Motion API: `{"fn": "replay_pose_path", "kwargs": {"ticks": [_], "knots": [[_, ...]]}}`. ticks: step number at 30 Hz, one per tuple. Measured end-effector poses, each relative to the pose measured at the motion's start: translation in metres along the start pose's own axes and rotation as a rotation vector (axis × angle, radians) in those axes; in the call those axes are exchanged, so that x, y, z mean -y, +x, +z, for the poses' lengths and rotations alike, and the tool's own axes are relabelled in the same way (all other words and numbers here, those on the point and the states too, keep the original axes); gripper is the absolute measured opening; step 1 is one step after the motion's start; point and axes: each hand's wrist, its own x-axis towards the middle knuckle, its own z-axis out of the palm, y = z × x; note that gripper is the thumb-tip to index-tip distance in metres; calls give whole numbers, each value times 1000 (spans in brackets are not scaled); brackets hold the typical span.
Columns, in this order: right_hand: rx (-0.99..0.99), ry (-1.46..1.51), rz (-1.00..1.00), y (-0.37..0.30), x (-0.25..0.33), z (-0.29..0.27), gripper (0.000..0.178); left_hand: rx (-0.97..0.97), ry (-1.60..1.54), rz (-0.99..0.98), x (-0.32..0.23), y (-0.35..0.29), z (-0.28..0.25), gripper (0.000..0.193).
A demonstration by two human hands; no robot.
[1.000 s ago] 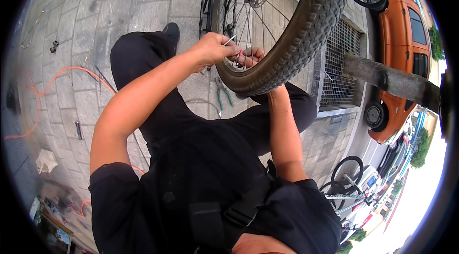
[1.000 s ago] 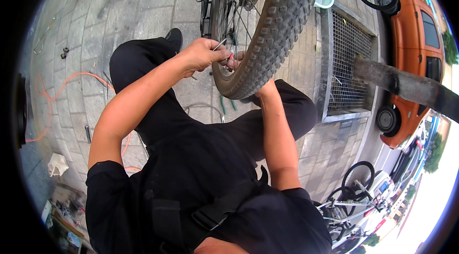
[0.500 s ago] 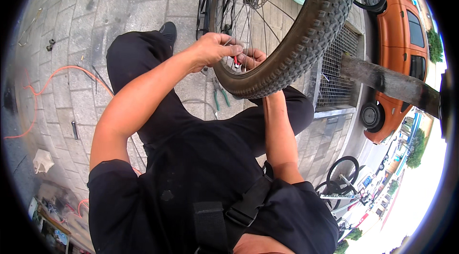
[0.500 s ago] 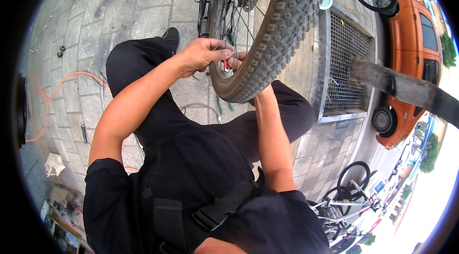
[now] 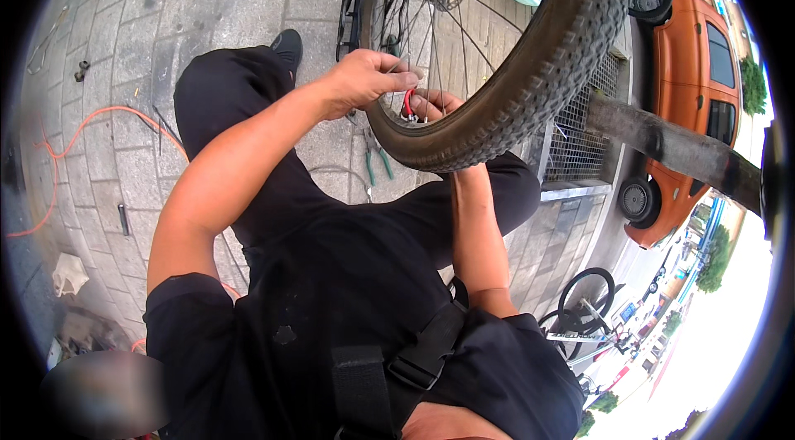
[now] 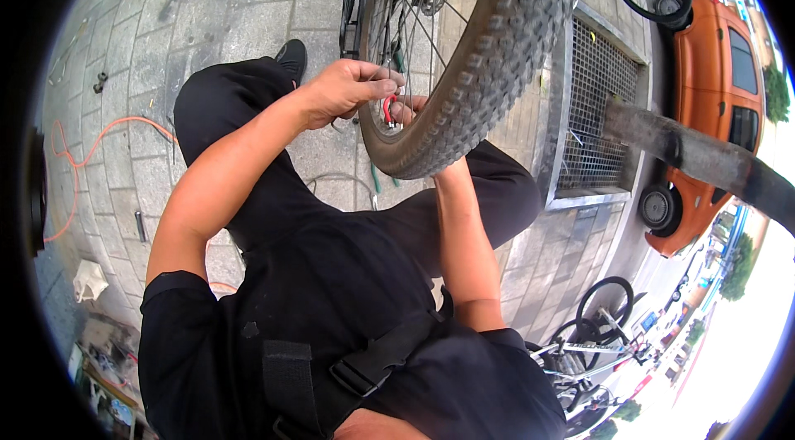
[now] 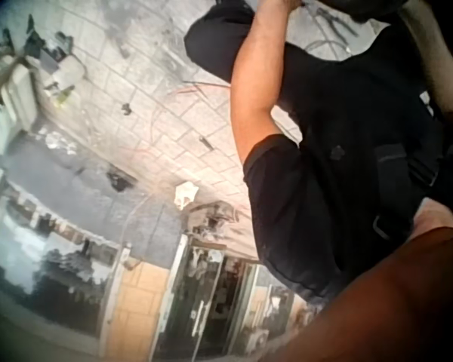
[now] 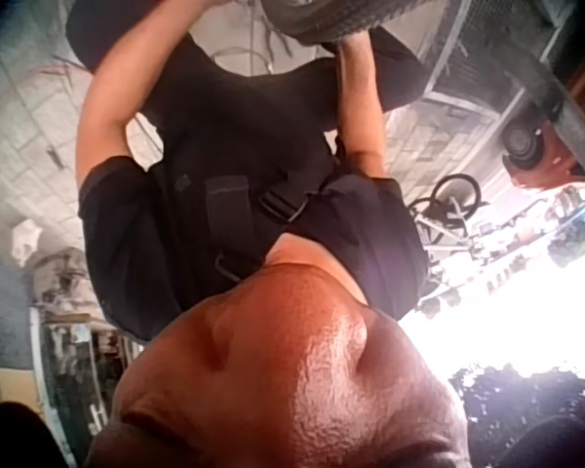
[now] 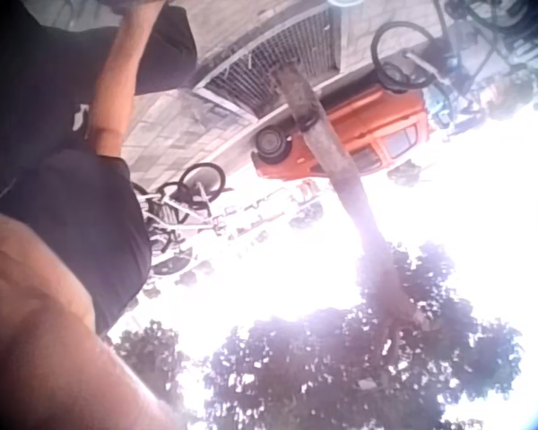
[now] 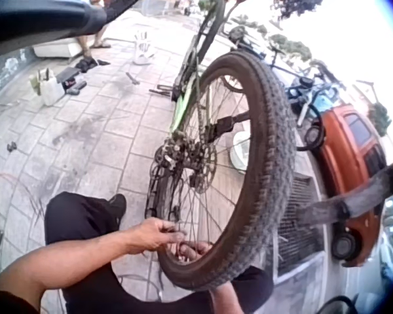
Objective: The person uses a red spoke wrench to adjust the nipples on the rear wheel of a green bicycle mounted on a repair stand. The person repeatedly rotates the wheel and tightens or loosens individual spokes to align the rim.
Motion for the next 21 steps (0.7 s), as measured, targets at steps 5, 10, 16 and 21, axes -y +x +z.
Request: {"fn": "replay_pose_path", "kwargs": {"ticks": [5, 10, 16, 21], "knots": [[-145, -247, -248, -12, 9, 4, 39, 186, -52, -35, -3, -6, -8, 48], [-38, -118, -206, -10, -1, -5, 35, 132, 102, -29, -14, -6, -6, 50], [103, 58, -172, -2, -21, -16, 41, 6, 234, 125, 4, 12, 5, 17], [48, 212, -162, 21, -56, -15, 40, -231, 663, 132, 0, 16, 22, 23]]}}
